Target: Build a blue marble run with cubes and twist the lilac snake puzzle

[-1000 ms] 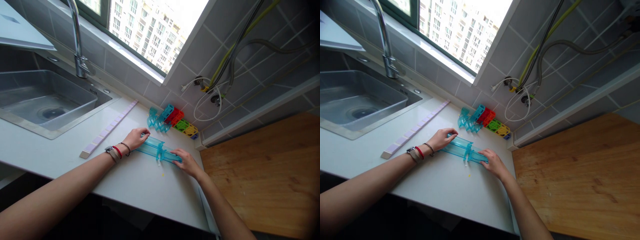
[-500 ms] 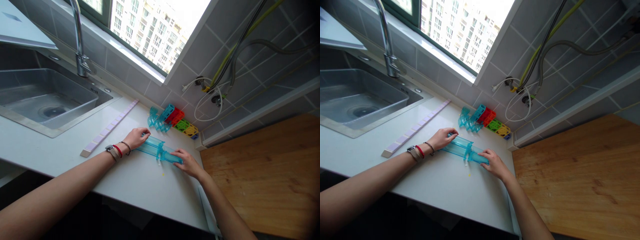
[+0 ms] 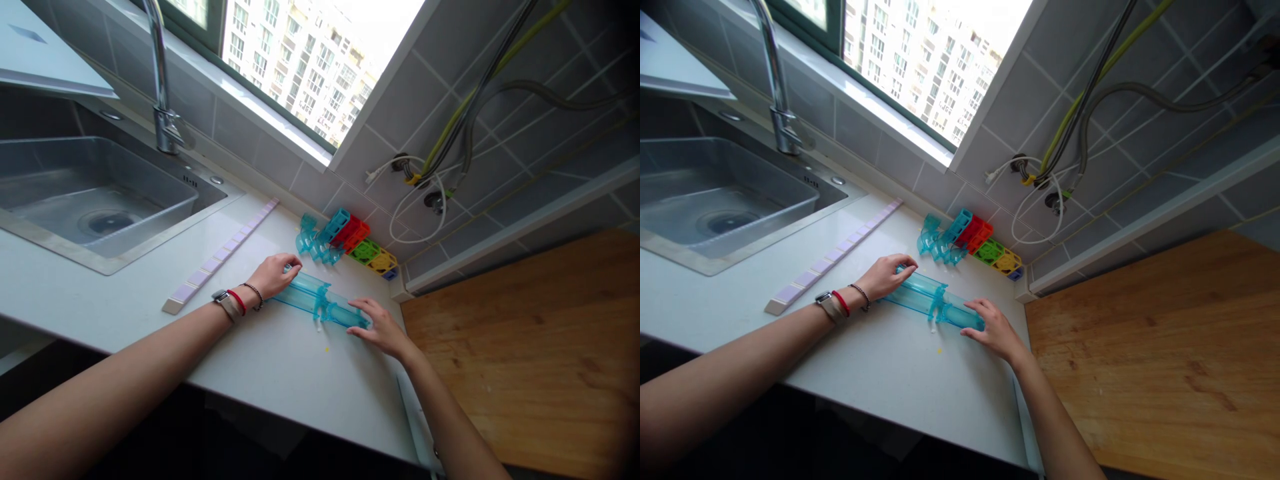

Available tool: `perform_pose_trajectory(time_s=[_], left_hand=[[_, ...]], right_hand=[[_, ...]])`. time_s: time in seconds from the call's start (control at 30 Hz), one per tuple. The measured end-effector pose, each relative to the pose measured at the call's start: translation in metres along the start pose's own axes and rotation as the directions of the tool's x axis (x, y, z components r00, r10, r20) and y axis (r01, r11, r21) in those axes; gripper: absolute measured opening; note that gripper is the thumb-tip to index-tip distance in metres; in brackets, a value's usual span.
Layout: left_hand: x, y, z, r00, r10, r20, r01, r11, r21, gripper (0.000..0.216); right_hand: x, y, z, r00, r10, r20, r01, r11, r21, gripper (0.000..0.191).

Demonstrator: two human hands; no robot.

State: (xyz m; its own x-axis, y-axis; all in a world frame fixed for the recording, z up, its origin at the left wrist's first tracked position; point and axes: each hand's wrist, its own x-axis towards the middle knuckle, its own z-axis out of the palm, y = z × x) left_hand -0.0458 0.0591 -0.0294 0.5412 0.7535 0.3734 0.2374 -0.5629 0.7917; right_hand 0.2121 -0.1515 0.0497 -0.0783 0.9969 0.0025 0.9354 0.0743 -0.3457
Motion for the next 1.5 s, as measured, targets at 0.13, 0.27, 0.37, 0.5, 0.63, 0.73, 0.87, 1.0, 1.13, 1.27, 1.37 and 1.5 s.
perform_pose_trajectory(time_s=[0.13, 0.27, 0.37, 0.5, 0.63, 0.73, 0.87, 1.0, 1.13, 1.27, 1.37, 1.5], left_hand=[[0.001, -0.001, 0.0, 1.0, 0.007, -0.006, -0.007, 1.0, -0.006, 0.029], [0.0, -0.002, 0.0, 1.0, 0.001, -0.006, -0.001, 1.0, 0.0, 0.031], [0.0, -0.003, 0.0, 1.0, -0.004, -0.002, 0.004, 1.0, 0.004, 0.031], [-0.001, -0.007, -0.001, 1.0, -0.006, 0.002, 0.006, 1.0, -0.006, 0.032], [0.0, -0.01, -0.002, 0.999, -0.022, 0.026, 0.021, 1.0, 0.014, 0.034], [0.002, -0.009, -0.003, 0.999, -0.032, 0.042, 0.03, 0.998, 0.05, 0.037], [0.002, -0.007, -0.006, 0.997, -0.041, 0.067, 0.037, 0.997, 0.062, 0.039], [0.003, -0.009, -0.01, 0.996, -0.07, 0.047, 0.067, 0.996, 0.056, 0.041], [0.005, -0.011, -0.012, 0.995, -0.101, 0.014, 0.101, 0.995, 0.002, 0.043], [0.006, -0.007, -0.013, 0.996, -0.087, 0.024, 0.087, 0.996, 0.021, 0.045], [0.005, -0.004, -0.015, 0.995, -0.094, 0.026, 0.094, 0.995, 0.022, 0.044], [0.003, -0.008, -0.018, 0.992, -0.129, -0.011, 0.13, 0.991, 0.012, 0.043]], right_hand=[[-0.006, -0.011, -0.003, 0.966, 0.052, -0.252, -0.034, 0.997, 0.075, 0.03], [-0.011, -0.038, 0.02, 0.826, 0.145, -0.545, -0.013, 0.971, 0.239, 0.021], [-0.011, -0.062, 0.059, 0.789, 0.147, -0.596, 0.067, 0.945, 0.321, 0.018], [-0.008, -0.083, 0.104, 0.803, 0.088, -0.589, 0.142, 0.932, 0.333, 0.015], [-0.007, -0.087, 0.116, 0.855, 0.037, -0.518, 0.155, 0.934, 0.322, 0.016], [-0.007, -0.083, 0.114, 0.885, 0.041, -0.464, 0.146, 0.922, 0.358, 0.018], [-0.005, -0.078, 0.111, 0.889, 0.11, -0.444, 0.121, 0.879, 0.461, 0.019], [-0.006, -0.075, 0.105, 0.867, 0.207, -0.454, 0.107, 0.811, 0.575, 0.021], [-0.008, -0.077, 0.097, 0.848, 0.208, -0.487, 0.138, 0.801, 0.582, 0.017], [-0.007, -0.079, 0.095, 0.861, 0.191, -0.471, 0.119, 0.824, 0.554, 0.017], [-0.006, -0.079, 0.098, 0.886, 0.165, -0.434, 0.096, 0.849, 0.519, 0.017], [-0.005, -0.08, 0.1, 0.923, 0.125, -0.363, 0.077, 0.866, 0.493, 0.02]])
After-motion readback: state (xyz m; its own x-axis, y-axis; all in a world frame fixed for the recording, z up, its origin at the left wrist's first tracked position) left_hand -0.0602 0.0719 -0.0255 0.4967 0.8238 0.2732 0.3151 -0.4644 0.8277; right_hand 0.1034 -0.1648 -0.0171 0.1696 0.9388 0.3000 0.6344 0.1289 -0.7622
